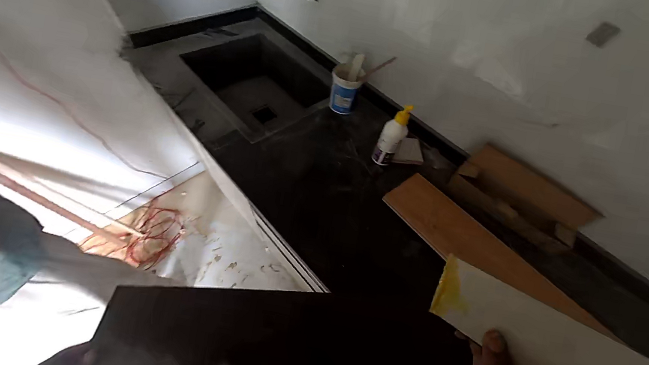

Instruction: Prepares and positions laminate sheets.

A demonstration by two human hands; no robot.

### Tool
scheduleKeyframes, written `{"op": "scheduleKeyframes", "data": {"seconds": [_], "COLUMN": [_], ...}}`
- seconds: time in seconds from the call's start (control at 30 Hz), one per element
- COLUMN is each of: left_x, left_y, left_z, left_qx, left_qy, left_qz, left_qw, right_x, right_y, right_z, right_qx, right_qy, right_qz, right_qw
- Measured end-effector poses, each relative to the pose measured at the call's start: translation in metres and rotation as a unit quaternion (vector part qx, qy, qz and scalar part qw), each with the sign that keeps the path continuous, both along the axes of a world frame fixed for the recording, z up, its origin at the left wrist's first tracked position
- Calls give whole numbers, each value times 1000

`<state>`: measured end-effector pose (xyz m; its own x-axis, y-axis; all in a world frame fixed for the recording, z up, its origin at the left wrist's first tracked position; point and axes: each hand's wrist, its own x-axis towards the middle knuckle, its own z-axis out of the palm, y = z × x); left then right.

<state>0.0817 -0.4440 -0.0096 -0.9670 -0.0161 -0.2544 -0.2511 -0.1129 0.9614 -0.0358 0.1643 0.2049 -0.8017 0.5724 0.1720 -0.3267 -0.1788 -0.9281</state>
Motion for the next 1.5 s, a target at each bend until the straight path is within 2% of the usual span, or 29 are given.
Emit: {"op": "scheduleKeyframes", "data": {"seconds": [0.07, 0.1, 0.2, 0.27, 0.33, 0.47, 0.57, 0.73, 0.8, 0.9, 1.03, 1.1, 1.2, 1.27, 1.37, 1.43, 1.5], "left_x": [-84, -125, -221, -268, -308, -359, -380, -402, -408, -407, -379, -378, -373, -376, -375, -377, -379], "left_y": [44, 62, 122, 159, 192, 222, 221, 203, 209, 226, 242, 247, 248, 249, 245, 245, 245], "left_z": [28, 37, 57, 60, 63, 45, 36, 36, 37, 34, 26, 23, 28, 28, 26, 25, 25], "left_qx": [-37, -40, -59, -76, -138, -245, -270, -309, -336, -398, -443, -432, -428, -428, -440, -453, -459], "left_qy": [-115, -140, -130, -139, -169, -195, -196, -180, -164, -117, -68, -62, -63, -50, -42, -37, -26], "left_qz": [4, -28, -161, -234, -298, -365, -372, -385, -394, -376, -321, -297, -290, -292, -305, -315, -319], "left_qw": [993, 989, 977, 959, 929, 877, 866, 851, 840, 828, 834, 849, 854, 854, 844, 833, 829], "right_x": [22, 33, 68, 90, 102, 93, 68, 47, 44, 39, 32, 23, 23, 22, 14, 7, 2], "right_y": [-5, -7, -9, -10, -17, -32, -40, -50, -57, -69, -100, -133, -181, -173, -120, -95, -102], "right_z": [0, -2, -21, -42, -67, -107, -124, -142, -145, -168, -211, -223, -215, -191, -159, -161, -169], "right_qx": [-14, -18, -12, -2, 10, 14, 6, -3, 26, 176, 453, 512, 572, 556, 445, 368, 366], "right_qy": [-3, -2, -42, -102, -157, -193, -205, -175, -195, -240, -320, -344, -319, -328, -464, -533, -530], "right_qz": [-58, -85, -171, -231, -282, -331, -347, -336, -348, -345, -289, -251, -207, -216, -281, -299, -291], "right_qw": [998, 996, 984, 968, 947, 924, 915, 925, 917, 890, 780, 746, 727, 733, 713, 701, 707]}}
